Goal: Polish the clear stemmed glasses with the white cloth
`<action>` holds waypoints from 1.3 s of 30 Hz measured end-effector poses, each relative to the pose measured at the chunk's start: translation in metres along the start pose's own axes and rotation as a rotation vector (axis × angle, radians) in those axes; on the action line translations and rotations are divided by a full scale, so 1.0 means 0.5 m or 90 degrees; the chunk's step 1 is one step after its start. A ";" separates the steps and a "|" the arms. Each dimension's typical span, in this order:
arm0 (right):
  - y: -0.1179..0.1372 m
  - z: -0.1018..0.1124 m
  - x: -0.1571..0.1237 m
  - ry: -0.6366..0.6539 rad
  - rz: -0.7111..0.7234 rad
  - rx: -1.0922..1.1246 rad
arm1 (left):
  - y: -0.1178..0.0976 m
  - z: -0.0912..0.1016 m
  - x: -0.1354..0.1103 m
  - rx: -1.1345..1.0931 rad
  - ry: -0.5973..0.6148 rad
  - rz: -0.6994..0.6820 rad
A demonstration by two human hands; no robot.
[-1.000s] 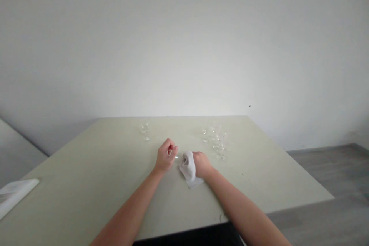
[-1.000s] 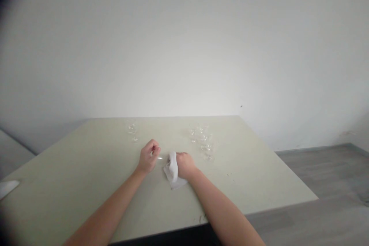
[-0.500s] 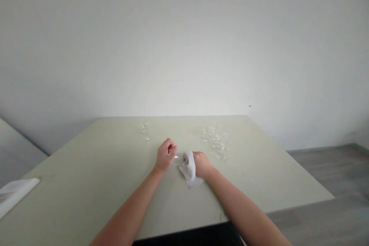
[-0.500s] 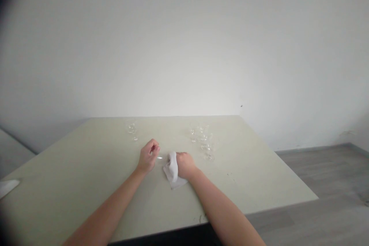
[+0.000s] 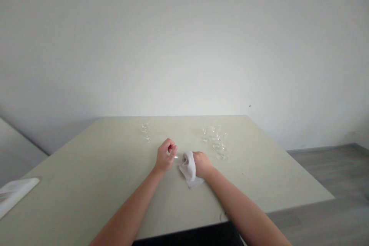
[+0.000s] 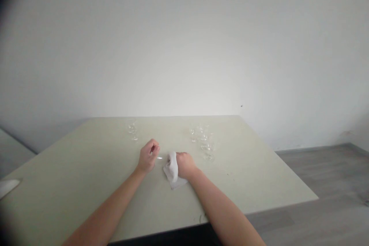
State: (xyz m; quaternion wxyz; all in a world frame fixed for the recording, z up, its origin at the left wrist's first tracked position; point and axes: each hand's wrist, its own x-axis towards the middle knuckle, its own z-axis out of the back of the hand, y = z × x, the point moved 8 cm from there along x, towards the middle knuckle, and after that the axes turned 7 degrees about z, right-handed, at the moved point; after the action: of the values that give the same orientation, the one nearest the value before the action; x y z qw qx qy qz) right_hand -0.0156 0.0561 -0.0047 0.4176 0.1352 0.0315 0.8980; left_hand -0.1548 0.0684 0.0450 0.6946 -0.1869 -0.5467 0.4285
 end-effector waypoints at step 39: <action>0.000 0.000 0.000 -0.001 0.001 -0.020 | 0.013 -0.001 0.002 -0.027 -0.001 0.033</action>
State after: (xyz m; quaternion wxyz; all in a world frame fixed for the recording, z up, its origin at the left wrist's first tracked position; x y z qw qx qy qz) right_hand -0.0154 0.0561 -0.0046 0.4190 0.1293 0.0174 0.8986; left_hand -0.1569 0.0729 0.0405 0.6788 -0.2152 -0.5514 0.4347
